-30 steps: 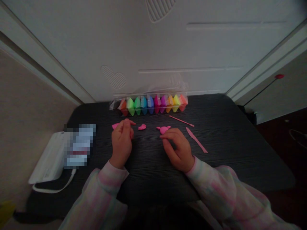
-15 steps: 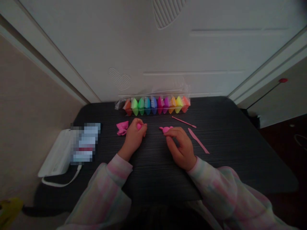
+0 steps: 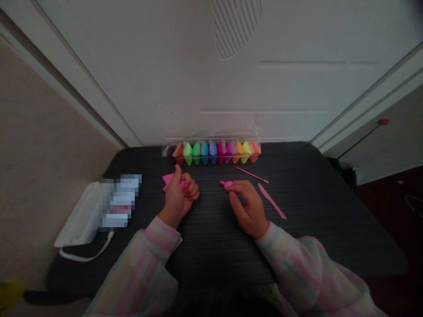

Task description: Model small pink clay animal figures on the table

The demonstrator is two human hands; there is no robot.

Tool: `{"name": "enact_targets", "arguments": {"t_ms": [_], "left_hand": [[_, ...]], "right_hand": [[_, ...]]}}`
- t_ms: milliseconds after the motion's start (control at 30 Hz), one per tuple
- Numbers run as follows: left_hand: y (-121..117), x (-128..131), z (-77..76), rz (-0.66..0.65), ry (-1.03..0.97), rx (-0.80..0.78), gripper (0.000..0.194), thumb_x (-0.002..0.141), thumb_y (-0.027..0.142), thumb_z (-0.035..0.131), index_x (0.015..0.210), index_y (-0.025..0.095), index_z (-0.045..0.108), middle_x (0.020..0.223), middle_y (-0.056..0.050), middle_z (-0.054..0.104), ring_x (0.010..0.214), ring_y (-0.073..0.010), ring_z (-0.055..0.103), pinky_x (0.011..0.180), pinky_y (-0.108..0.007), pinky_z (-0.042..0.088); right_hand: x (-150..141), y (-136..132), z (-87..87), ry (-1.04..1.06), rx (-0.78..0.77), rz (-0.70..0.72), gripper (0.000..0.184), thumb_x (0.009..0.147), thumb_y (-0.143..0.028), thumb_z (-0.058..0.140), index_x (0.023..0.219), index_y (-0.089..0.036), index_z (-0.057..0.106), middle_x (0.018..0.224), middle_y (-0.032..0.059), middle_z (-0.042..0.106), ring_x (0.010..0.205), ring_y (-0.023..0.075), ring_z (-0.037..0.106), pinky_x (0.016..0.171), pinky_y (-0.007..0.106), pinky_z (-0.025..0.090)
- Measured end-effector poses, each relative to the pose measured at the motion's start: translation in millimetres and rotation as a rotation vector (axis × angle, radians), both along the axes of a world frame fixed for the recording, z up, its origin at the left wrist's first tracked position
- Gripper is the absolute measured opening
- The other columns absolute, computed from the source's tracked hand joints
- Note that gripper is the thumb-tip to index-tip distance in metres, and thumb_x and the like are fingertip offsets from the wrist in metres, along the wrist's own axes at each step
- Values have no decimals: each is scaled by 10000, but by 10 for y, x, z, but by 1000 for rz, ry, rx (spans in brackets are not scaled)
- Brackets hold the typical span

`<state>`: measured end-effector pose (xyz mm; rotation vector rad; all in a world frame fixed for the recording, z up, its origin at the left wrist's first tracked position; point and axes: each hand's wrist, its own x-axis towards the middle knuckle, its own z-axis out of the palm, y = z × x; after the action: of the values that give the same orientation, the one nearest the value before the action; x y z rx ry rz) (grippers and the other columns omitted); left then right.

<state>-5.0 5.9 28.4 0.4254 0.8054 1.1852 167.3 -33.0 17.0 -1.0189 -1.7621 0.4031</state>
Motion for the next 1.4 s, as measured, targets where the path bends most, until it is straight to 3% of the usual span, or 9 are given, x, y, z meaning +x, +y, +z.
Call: {"name": "enact_targets", "arguments": {"t_ms": [133,233,333,433,633,833,967,1267,1400], "left_hand": [[-15,30,-18,30,87,-5,457,757,497,539,493,167,365,361,84,281,299,-38,251,309,-145,210],[-45,76,6,82,135,75,295,683,396,664,649,160,490,463,53,461,364,-63,399,333,-151,270],[-40,82,97,153,148,156,336,649,389,696,611,137,476,508,49,465,373,-35,378,333,-133,228],[-5,38,268,218,114,229,376,680,422,657,562,142,437,490,65,407,383,-32,357,335,-133,213],[76,-38,731,237,-3,315,328,759,338,570,534,146,428,475,61,390,407,-37,358,375,-145,275],[4,-45,1145,276,-149,431,219,743,237,543,558,149,467,502,51,421,411,-45,383,377,-157,283],[-95,-142,1325,321,-130,496,163,695,233,560,571,148,496,514,46,413,415,-44,370,386,-160,286],[-52,-390,1374,393,-129,491,236,727,226,552,526,153,453,421,63,329,383,-38,333,375,-147,281],[3,-303,1334,402,-64,467,344,760,207,559,491,162,348,369,89,270,320,-24,239,331,-143,203]], "right_hand": [[-25,4,-32,6,-37,-12,148,817,-110,445,877,-191,553,855,56,576,839,171,560,738,349,469],[-39,20,-46,13,21,-40,152,826,-111,428,876,-190,548,842,54,571,815,165,562,705,327,479],[-12,88,-47,16,56,-96,137,840,-147,427,863,-199,552,830,51,579,805,171,573,707,335,487],[65,169,-18,-95,-68,-152,184,812,-234,485,979,-190,547,963,94,611,931,224,574,816,418,462],[195,228,60,-535,-403,51,630,674,-244,598,1274,-173,419,1272,107,506,1248,270,370,1047,481,201],[159,317,65,-536,-404,73,536,691,-180,533,1222,-212,467,1218,81,560,1185,235,452,1064,501,110],[43,383,132,-516,-364,102,563,707,-180,530,1258,-201,421,1186,80,575,1162,215,473,1070,479,121],[-216,489,43,-461,-444,226,621,657,-178,616,1253,-187,442,1166,108,588,1142,245,491,1045,524,164],[-118,552,241,-350,-420,182,577,726,-314,598,1254,-149,434,1272,133,500,1211,245,417,1033,463,261]]}}
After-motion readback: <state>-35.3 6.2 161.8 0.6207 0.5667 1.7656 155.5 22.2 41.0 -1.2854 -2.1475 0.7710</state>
